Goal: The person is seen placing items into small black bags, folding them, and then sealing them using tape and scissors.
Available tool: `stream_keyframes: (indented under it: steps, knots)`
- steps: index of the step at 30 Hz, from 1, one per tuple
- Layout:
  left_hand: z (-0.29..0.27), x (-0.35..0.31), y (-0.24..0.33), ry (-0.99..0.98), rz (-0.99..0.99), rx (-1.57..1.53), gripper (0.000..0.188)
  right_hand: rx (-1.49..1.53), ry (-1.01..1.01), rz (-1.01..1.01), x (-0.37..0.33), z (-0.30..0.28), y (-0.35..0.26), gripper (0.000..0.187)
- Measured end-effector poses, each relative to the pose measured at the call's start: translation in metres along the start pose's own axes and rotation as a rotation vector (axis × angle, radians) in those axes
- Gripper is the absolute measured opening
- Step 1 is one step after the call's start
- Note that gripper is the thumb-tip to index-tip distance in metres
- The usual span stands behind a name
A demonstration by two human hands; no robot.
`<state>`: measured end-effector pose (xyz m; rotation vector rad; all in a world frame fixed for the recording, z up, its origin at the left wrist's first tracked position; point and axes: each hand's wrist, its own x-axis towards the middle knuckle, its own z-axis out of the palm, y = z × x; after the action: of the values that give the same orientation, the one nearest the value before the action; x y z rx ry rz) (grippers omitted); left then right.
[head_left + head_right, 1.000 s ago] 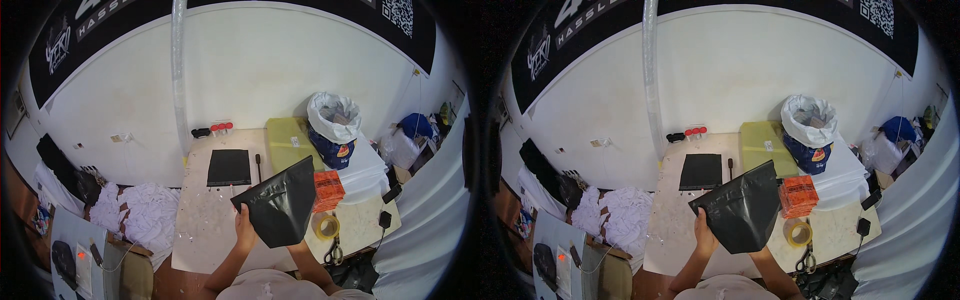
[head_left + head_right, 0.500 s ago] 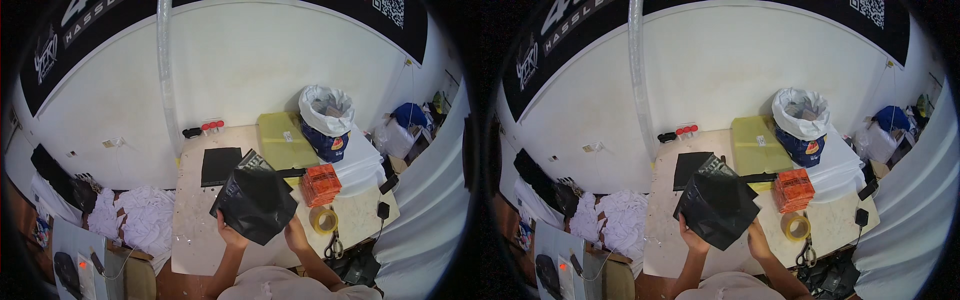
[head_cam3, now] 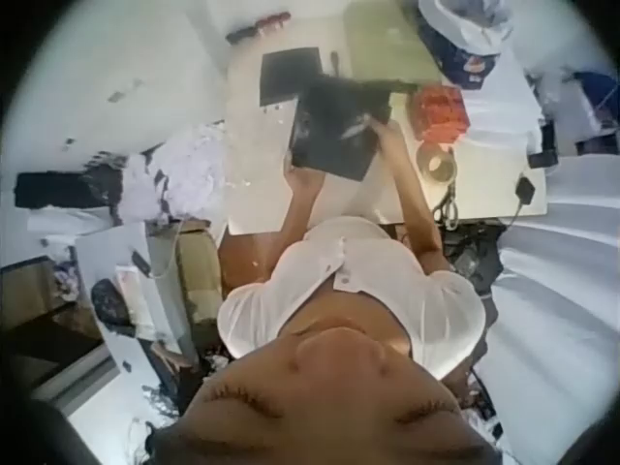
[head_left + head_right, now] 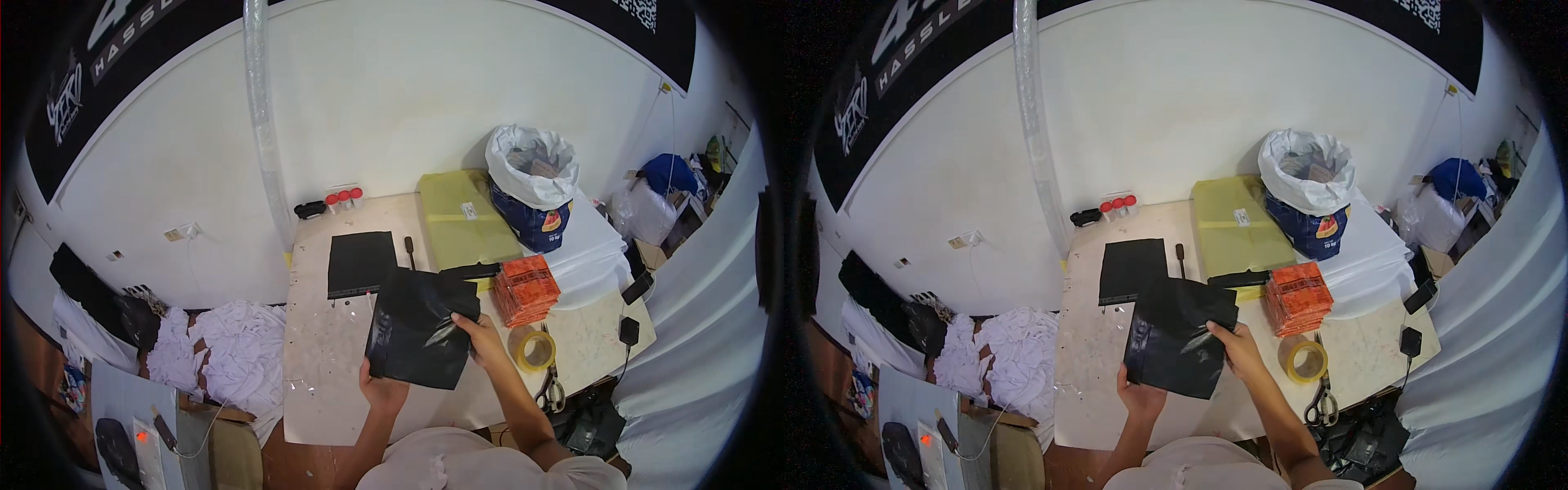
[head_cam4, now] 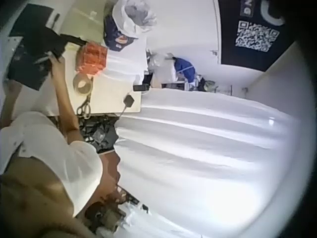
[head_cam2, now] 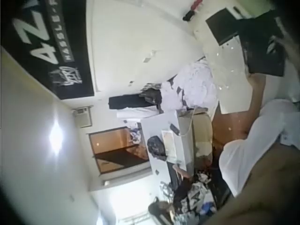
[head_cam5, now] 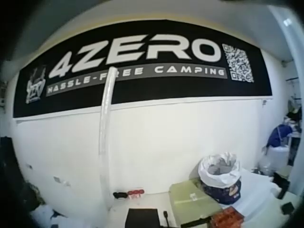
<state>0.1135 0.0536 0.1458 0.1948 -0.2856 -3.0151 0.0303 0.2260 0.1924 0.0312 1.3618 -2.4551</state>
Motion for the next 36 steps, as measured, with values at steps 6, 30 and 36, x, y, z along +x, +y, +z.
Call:
stream_keyframes:
  steps: [6, 30, 36]
  knots:
    - [-0.082, -0.035, 0.038, -0.15, -0.258, -0.042, 0.063, -0.52, -0.095, -0.06, 0.005, 0.015, -0.018, 0.018]
    - [-0.006, -0.002, 0.016, -0.139, -0.106, 0.223, 0.06, -0.352, -0.19, -0.397, -0.013, -0.068, 0.003, 0.081]
    - [-0.009, 0.003, -0.01, 0.063, -0.095, 0.194, 0.051, 0.115, -0.171, -0.074, -0.043, -0.038, 0.063, 0.048]
